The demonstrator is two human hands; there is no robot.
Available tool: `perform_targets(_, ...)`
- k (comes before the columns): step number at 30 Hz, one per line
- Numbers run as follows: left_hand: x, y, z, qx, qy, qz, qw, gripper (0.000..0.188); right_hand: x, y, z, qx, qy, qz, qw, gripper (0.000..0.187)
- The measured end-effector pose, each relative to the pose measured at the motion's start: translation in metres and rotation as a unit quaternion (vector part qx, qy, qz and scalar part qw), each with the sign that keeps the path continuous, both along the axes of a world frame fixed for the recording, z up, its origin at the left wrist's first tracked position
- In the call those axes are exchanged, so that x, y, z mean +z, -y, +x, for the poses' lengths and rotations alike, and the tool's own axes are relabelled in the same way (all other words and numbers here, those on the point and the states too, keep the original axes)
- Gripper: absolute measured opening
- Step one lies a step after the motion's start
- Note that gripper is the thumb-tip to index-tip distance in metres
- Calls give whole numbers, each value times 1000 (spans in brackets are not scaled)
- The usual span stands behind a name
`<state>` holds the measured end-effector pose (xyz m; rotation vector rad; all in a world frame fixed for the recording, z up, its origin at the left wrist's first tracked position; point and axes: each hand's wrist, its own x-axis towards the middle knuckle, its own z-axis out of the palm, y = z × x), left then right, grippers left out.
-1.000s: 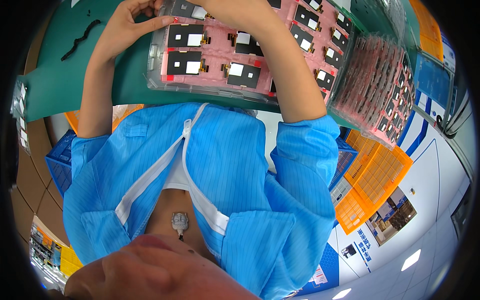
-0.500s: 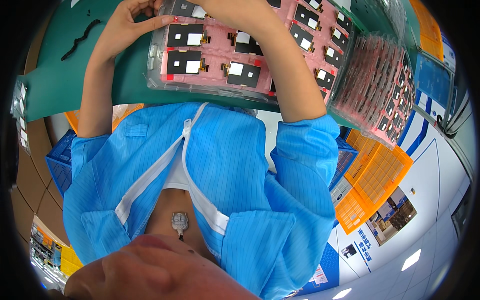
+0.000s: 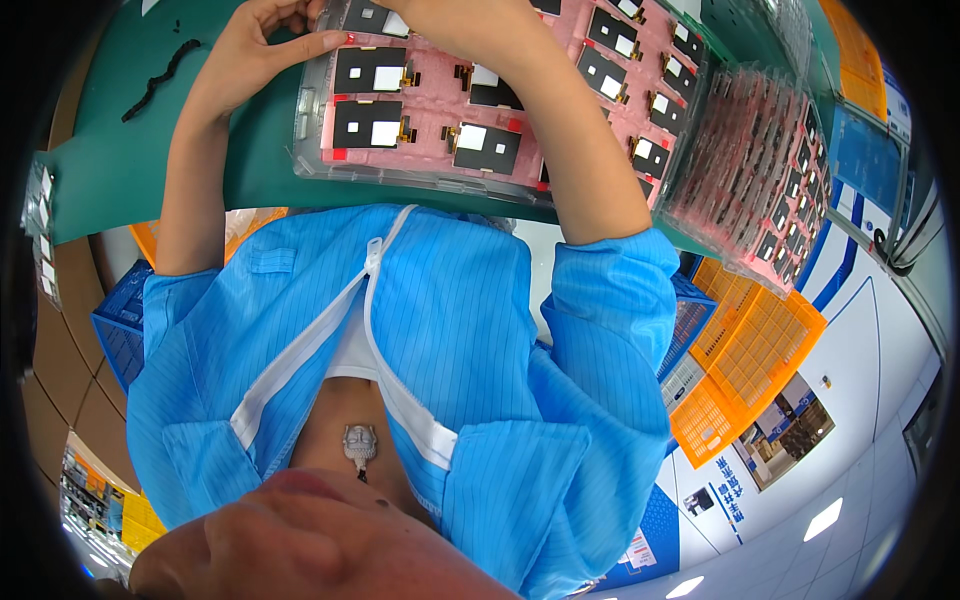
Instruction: Organizing small electronic modules into a grid-style sorting tray on a factory production line.
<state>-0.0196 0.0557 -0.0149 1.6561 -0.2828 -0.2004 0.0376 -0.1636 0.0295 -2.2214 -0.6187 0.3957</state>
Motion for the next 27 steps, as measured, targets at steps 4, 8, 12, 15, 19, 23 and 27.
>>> perform_targets(4,2,-1,-3,6,1,9,1000,43,-6,-2,-1,9,31,17,999,13)
perform_targets(8,0,2,2,-2,15,12,1000,43,-4,0,-2,-2,43,3,999,13)
perform_targets(12,8,-3,-3,6,3,10,1000,43,-3,-5,-4,15,95,14,995,12)
perform_targets(15,-1,0,-1,1,-1,5,1000,43,-13,-3,-6,23,142,9,990,11)
perform_targets(19,-1,-2,0,-5,-6,3,1000,42,-3,-9,-18,25,258,-42,965,11)
perform_targets(23,-1,0,2,-9,32,11,999,40,-2,-11,-21,54,351,-97,930,18)
perform_targets(27,-14,7,4,49,-4,5,999,29,10,-14,-25,-4,375,-141,916,29)
